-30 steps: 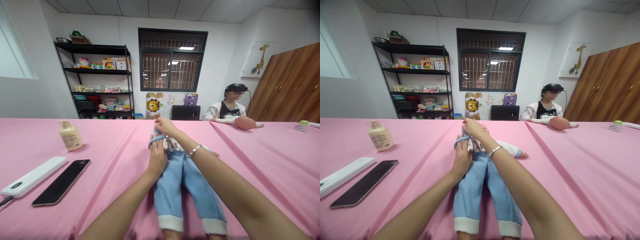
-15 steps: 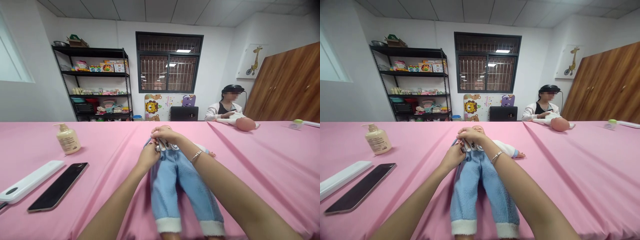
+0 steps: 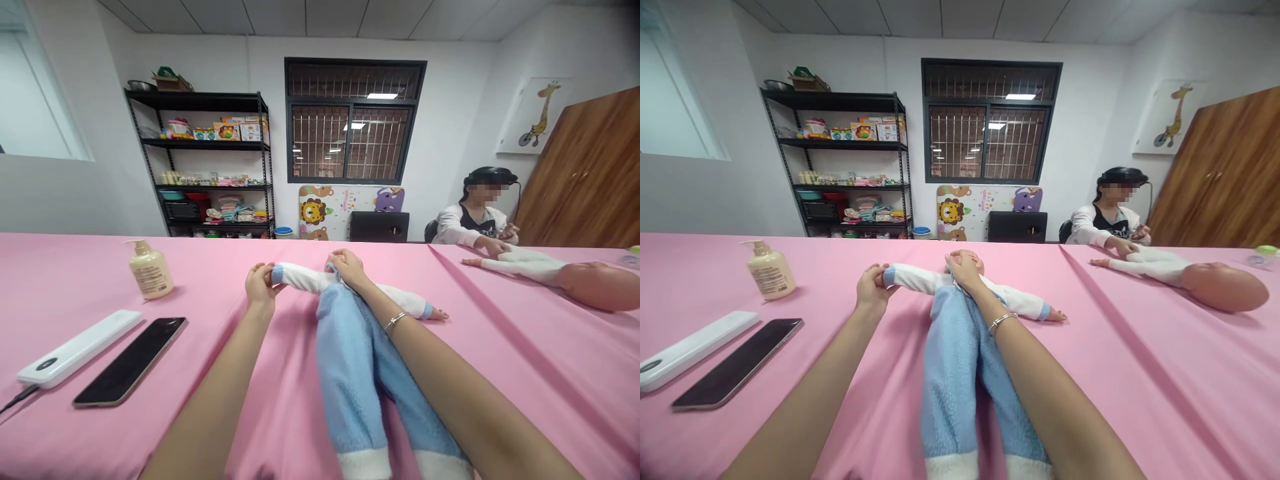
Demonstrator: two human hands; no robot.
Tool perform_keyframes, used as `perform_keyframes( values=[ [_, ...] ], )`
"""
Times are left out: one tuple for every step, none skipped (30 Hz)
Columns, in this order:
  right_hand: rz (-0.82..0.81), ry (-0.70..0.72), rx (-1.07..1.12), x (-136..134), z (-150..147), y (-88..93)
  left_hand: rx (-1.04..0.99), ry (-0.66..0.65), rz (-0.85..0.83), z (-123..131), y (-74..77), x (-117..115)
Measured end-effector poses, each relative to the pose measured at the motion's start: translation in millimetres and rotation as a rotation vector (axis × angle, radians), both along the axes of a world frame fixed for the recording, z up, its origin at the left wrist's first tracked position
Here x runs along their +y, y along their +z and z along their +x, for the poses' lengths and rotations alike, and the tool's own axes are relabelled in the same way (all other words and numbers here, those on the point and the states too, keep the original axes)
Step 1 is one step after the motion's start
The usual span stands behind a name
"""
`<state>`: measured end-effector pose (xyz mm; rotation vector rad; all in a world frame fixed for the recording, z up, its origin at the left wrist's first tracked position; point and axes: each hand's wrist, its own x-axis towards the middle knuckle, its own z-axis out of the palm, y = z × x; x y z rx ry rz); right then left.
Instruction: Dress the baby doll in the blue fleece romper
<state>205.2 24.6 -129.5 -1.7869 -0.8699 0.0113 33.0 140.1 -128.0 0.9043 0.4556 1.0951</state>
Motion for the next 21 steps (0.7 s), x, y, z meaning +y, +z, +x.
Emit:
perform_keyframes(
  values=[
    [-0.010, 0.009, -0.003, -4.2, 0.5, 1.4, 0.095, 0.073, -0.026, 1.2, -7.3, 9.4],
    [-0.021, 0.021, 0.000, -9.3, 1.7, 3.5, 0.204, 0.155, -0.039, 2.3, -15.5, 17.8],
    [-0.031, 0.026, 0.006, -15.5, 3.9, 5.8, 0.308, 0.229, -0.046, 3.2, -23.8, 24.8],
    [-0.037, 0.014, 0.009, -22.9, 7.2, 8.0, 0.392, 0.282, -0.045, 3.5, -31.5, 30.6],
    [-0.040, -0.017, -0.001, -31.4, 11.6, 9.9, 0.457, 0.322, -0.043, 3.2, -38.0, 35.3],
    [-0.042, -0.061, -0.020, -40.9, 16.6, 10.9, 0.503, 0.350, -0.034, 2.2, -42.9, 38.9],
    [-0.043, -0.109, -0.043, -51.1, 21.6, 10.8, 0.538, 0.377, -0.018, 0.6, -46.0, 41.6],
    [-0.046, -0.149, -0.065, -61.5, 26.1, 9.3, 0.568, 0.408, 0.001, -1.5, -47.4, 43.5],
    [-0.049, -0.165, -0.078, -71.9, 29.6, 6.3, 0.601, 0.449, 0.020, -3.6, -47.3, 44.7],
    [-0.052, -0.137, -0.074, -81.7, 31.6, 1.9, 0.640, 0.509, 0.061, -5.4, -46.0, 45.1],
    [-0.060, -0.058, -0.056, -90.7, 32.1, -4.0, 0.681, 0.581, 0.139, -6.7, -44.1, 44.6],
    [-0.078, 0.059, -0.028, -98.7, 31.4, -11.0, 0.710, 0.647, 0.256, -7.0, -41.9, 42.7],
    [-0.101, 0.191, 0.005, -105.3, 30.0, -18.9, 0.721, 0.678, 0.401, -6.4, -39.9, 39.3],
    [-0.123, 0.302, 0.035, -110.6, 28.5, -27.3, 0.712, 0.654, 0.555, -4.7, -38.5, 34.0],
    [-0.136, 0.363, 0.056, -114.6, 27.7, -35.8, 0.695, 0.557, 0.701, -2.1, -37.7, 27.0],
    [-0.141, 0.374, 0.069, -117.5, 28.1, -43.9, 0.677, 0.382, 0.827, 1.1, -37.6, 18.5],
    [-0.139, 0.347, 0.071, -119.4, 30.1, -51.3, 0.671, 0.169, 0.927, 4.8, -38.2, 8.9],
    [-0.132, 0.310, 0.061, -120.7, 33.7, -57.7, 0.689, -0.029, 1.018, 8.6, -39.3, -1.1],
    [-0.123, 0.272, 0.037, -121.7, 38.8, -62.9, 0.725, -0.185, 1.105, 12.3, -40.6, -10.7],
    [-0.104, 0.222, 0.002, -122.7, 44.8, -66.8, 0.761, -0.294, 1.182, 15.5, -41.8, -19.1],
    [-0.069, 0.149, -0.038, -123.9, 51.2, -69.7, 0.782, -0.362, 1.232, 18.2, -42.7, -25.8]
  ],
)
